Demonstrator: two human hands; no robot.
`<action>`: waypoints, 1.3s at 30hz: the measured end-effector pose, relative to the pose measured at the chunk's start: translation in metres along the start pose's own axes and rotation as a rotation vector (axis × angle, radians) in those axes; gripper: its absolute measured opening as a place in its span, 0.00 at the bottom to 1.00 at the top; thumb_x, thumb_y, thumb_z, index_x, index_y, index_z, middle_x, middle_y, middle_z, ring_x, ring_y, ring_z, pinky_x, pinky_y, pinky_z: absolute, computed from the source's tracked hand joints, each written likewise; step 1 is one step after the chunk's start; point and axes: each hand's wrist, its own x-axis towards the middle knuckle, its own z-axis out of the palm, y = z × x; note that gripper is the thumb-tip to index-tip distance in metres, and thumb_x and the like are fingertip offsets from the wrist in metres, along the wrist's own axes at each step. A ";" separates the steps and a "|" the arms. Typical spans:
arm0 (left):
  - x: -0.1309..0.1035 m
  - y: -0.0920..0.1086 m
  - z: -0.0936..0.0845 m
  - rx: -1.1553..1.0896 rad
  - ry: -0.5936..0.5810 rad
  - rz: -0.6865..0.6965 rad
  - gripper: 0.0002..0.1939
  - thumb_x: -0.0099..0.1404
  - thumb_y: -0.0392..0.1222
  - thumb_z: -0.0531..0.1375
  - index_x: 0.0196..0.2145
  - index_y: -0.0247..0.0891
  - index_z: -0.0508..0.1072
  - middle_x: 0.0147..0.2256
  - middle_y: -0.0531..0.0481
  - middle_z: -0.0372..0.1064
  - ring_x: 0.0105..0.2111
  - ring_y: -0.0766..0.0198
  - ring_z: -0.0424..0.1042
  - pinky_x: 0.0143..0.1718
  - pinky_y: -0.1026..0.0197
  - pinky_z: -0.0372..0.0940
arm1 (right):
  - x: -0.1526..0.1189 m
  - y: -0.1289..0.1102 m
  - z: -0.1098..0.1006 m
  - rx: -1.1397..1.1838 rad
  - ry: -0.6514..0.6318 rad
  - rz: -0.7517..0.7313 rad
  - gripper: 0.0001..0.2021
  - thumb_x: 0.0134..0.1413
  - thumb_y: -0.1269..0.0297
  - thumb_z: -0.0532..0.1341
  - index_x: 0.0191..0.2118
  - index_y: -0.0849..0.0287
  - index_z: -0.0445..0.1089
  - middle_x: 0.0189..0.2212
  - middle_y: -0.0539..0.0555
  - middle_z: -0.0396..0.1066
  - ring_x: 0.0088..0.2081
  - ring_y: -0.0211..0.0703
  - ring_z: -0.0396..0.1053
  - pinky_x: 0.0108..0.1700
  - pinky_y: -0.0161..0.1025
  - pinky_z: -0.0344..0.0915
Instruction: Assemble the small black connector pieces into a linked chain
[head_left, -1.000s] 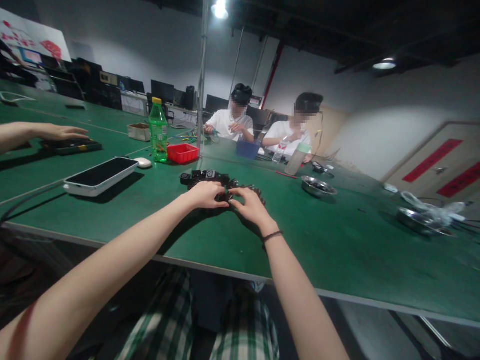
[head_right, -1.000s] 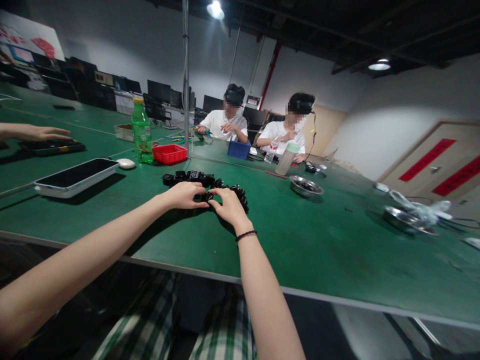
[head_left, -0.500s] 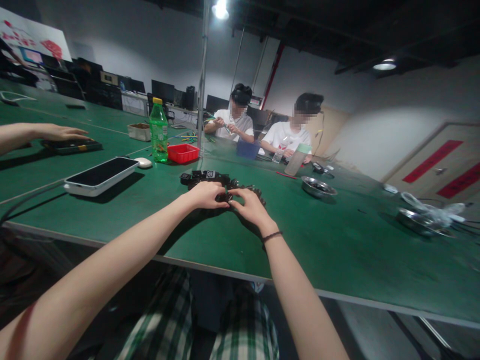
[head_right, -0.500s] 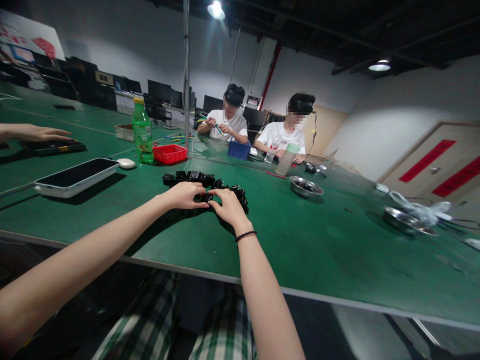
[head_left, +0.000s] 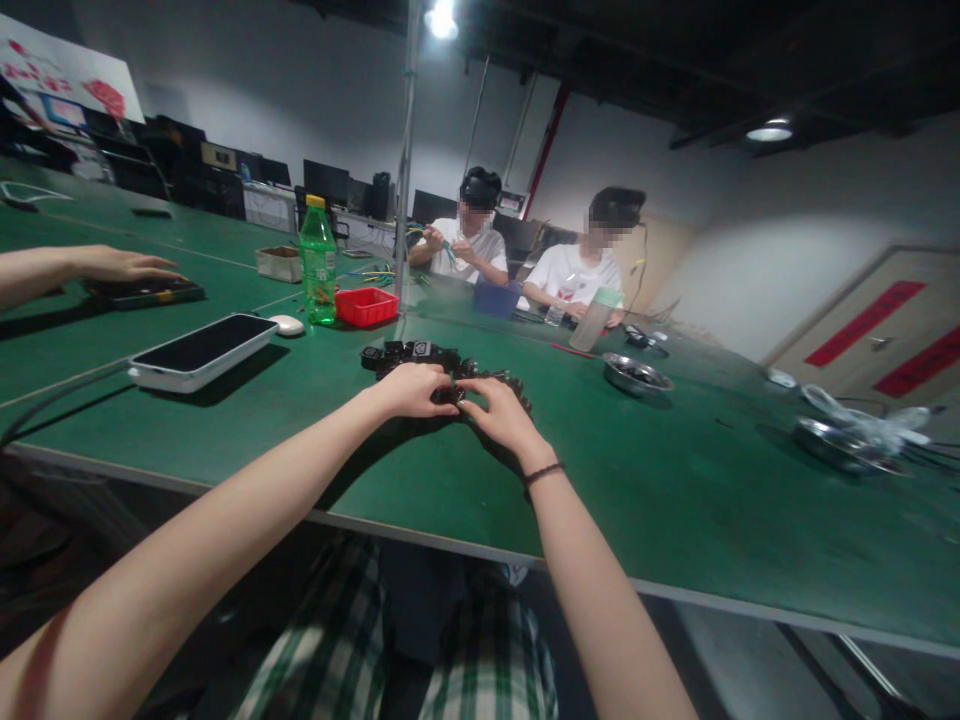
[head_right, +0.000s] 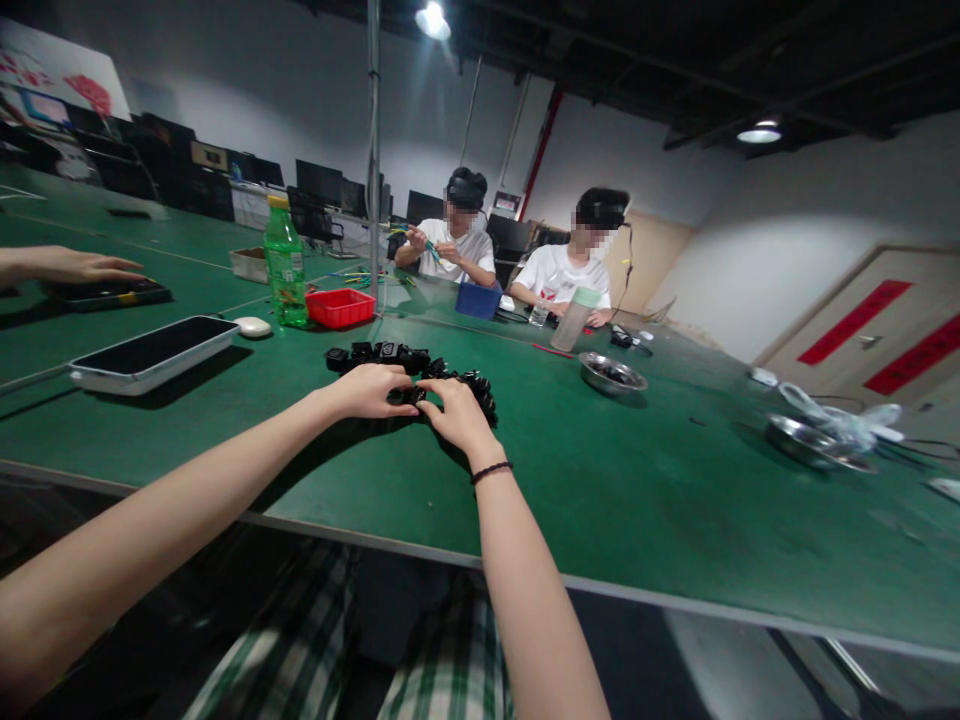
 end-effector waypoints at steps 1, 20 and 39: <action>0.000 0.000 0.000 -0.001 0.000 -0.001 0.26 0.61 0.64 0.53 0.40 0.38 0.74 0.38 0.46 0.72 0.36 0.56 0.73 0.31 0.62 0.61 | 0.000 0.000 0.000 -0.001 0.000 0.000 0.13 0.55 0.70 0.62 0.47 0.59 0.72 0.47 0.58 0.74 0.50 0.48 0.70 0.56 0.49 0.64; 0.001 -0.001 0.001 -0.017 -0.006 -0.008 0.25 0.61 0.64 0.53 0.37 0.38 0.74 0.36 0.47 0.72 0.34 0.59 0.73 0.29 0.63 0.60 | 0.001 0.000 0.002 -0.024 -0.023 0.014 0.14 0.56 0.68 0.60 0.49 0.58 0.73 0.48 0.58 0.74 0.51 0.49 0.70 0.56 0.49 0.64; 0.000 0.000 0.000 -0.023 -0.018 -0.014 0.25 0.61 0.64 0.53 0.37 0.38 0.74 0.37 0.46 0.72 0.34 0.58 0.73 0.30 0.62 0.61 | 0.001 -0.003 0.002 -0.016 -0.025 0.026 0.13 0.59 0.68 0.58 0.48 0.60 0.73 0.47 0.59 0.74 0.50 0.48 0.70 0.56 0.48 0.63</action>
